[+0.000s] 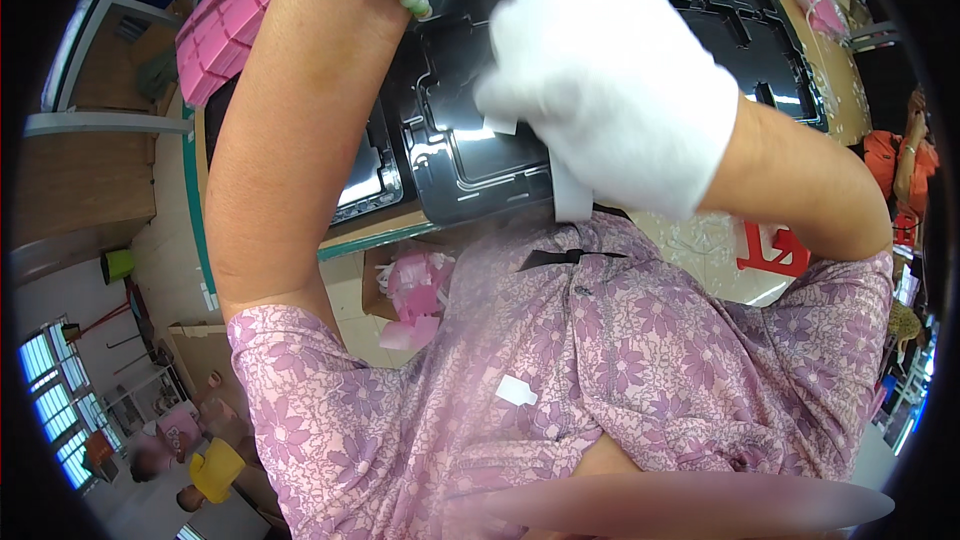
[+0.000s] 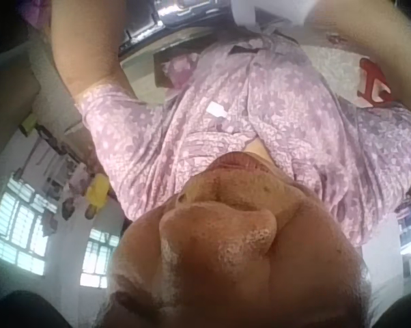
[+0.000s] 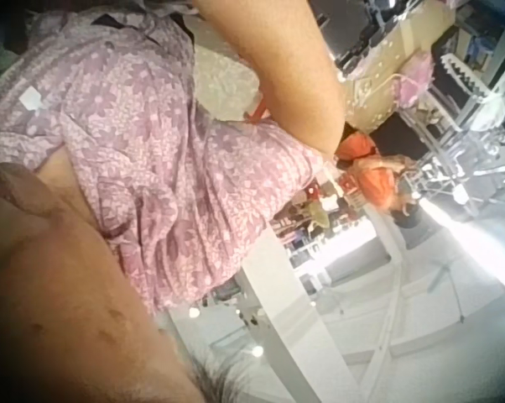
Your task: The person applies stickers from a strip onto black plastic trays, fits pink foam sheets into the trays, and stacks the assembled trays.
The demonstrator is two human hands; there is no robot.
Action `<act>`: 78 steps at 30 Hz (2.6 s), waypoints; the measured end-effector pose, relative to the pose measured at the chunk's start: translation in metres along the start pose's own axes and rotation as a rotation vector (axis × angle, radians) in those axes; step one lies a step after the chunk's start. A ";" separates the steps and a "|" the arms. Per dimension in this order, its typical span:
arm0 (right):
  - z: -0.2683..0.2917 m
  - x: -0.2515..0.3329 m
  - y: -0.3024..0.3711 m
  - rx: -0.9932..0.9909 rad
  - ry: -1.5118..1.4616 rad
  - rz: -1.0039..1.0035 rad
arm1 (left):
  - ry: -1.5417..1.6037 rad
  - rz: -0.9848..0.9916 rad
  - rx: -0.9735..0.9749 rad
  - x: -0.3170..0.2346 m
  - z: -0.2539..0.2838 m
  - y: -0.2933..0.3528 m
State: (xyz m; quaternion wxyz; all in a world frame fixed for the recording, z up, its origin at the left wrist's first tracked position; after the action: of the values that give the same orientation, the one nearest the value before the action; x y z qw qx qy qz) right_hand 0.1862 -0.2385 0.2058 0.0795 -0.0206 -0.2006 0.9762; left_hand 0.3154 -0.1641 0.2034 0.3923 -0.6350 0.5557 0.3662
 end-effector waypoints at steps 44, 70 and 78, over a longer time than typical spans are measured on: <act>0.048 -0.157 0.202 0.025 0.024 -0.877 | -0.249 0.417 0.267 0.073 -0.045 0.046; 0.069 -0.108 0.190 -0.338 0.320 -0.535 | -0.224 0.321 -0.408 0.016 0.278 0.072; 0.071 -0.093 0.170 -0.271 0.194 -0.601 | -0.760 -0.531 -0.661 -0.076 0.190 0.085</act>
State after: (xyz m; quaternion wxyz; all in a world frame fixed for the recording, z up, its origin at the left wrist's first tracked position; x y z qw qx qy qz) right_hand 0.2482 -0.4351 0.2048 0.3787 -0.0638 -0.3173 0.8671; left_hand 0.2171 0.0335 0.1834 0.4238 -0.6655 0.0530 0.6121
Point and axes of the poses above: each hand's wrist, its own y-axis away from the middle knuckle, its own z-axis out of the back of the hand, x = y × z, the point moved 9 cm from there along -y, towards the middle knuckle, and after that the axes turned 8 degrees about -x, right-handed, at the moved point
